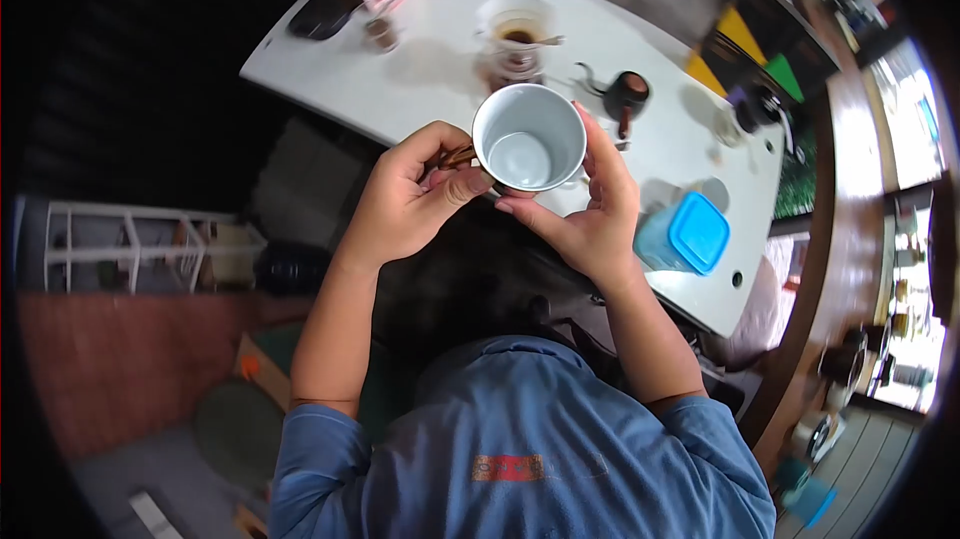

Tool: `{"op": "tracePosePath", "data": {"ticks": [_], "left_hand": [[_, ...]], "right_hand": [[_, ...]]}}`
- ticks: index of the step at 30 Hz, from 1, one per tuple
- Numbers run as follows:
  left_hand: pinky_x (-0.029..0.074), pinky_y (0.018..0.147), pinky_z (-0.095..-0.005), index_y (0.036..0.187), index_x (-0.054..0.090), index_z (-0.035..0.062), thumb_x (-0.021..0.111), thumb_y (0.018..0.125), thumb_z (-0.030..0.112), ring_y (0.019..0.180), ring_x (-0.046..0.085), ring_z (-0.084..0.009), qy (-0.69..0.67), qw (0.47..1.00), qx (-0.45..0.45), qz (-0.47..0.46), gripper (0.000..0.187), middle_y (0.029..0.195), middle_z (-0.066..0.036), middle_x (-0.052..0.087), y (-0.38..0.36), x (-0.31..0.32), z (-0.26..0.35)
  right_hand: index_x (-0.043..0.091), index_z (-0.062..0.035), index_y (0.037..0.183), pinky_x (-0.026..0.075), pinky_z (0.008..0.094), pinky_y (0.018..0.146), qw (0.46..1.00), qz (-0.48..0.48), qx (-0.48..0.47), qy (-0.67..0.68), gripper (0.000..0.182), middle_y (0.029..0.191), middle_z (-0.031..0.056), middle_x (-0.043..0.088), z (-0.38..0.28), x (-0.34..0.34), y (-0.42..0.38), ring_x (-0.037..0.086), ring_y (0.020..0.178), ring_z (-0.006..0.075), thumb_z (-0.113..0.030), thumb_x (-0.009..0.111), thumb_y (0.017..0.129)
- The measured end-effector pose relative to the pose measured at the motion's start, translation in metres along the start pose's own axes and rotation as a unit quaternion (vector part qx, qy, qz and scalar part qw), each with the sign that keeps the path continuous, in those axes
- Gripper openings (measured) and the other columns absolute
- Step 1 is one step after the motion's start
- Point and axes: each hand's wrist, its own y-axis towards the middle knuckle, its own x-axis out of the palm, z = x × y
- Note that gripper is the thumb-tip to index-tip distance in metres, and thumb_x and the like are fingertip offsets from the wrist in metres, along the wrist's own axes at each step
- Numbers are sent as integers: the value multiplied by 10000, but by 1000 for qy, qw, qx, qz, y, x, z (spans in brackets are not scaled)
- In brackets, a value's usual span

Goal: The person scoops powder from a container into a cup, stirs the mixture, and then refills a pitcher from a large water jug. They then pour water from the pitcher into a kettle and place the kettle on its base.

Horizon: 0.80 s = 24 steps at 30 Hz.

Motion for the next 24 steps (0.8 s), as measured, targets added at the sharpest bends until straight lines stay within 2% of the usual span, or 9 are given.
{"op": "tracePosePath", "data": {"ticks": [4,10,12,13,14,16,17,22,24], "left_hand": [[334,602,-187,951,593,10,715,911,217,679,366,-19,34,994,-15,104,244,744,66,484,-45,-28,-6],[332,601,-170,994,570,9,710,913,212,706,403,-7,21,981,-52,185,260,796,65,504,-110,-95,-38],[308,591,-179,893,577,29,780,851,182,656,347,-18,62,973,-45,216,258,730,80,443,-131,-122,-63],[367,627,-172,951,604,21,796,831,167,698,451,-20,11,969,-84,233,269,786,65,542,-143,-136,-82],[367,627,-172,951,604,21,796,831,167,698,451,-20,5,967,-91,237,269,786,65,542,-156,-147,-98],[436,695,-181,1041,621,10,799,822,150,806,556,-39,-134,938,-114,298,315,898,26,637,-176,-168,-120],[474,759,-197,1118,614,-4,794,823,130,909,605,-60,-121,941,-129,290,371,1009,-17,677,-190,-183,-134],[434,672,-195,1046,642,-6,822,794,127,763,523,-20,-8,914,-215,344,338,884,27,646,-235,-220,-189],[407,638,-194,1020,652,2,835,778,123,718,483,-10,-14,885,-265,382,327,828,50,625,-246,-225,-216]], "right_hand": [[517,1,1338,530,357,894,996,-69,11,46,896,1321,163,590,3,49,-3,644,1093,251,-187,944,573],[522,-29,1336,525,356,893,982,-175,20,71,878,1316,142,597,3,142,-11,645,1074,245,-186,937,578],[517,-27,1337,518,373,918,975,-206,38,80,861,1308,156,593,10,180,-18,630,1106,277,-157,922,588],[514,-22,1338,512,381,934,969,-231,34,80,849,1304,164,589,14,201,-23,618,1125,298,-142,912,598],[511,-18,1338,506,389,950,963,-256,30,80,836,1301,172,586,18,220,-30,606,1145,318,-128,903,608],[483,-5,1362,492,390,984,949,-298,68,78,822,1306,188,562,17,257,-43,582,1178,344,-104,874,646],[477,-10,1372,493,390,980,944,-310,80,78,810,1310,188,556,20,273,-51,582,1178,344,-95,860,663],[493,-12,1360,505,364,954,919,-368,117,77,722,1274,184,576,72,337,-95,600,1152,307,-71,816,718],[477,-21,1376,501,332,913,877,-443,177,57,706,1278,143,602,103,352,-108,621,1127,241,-80,806,754]]}}
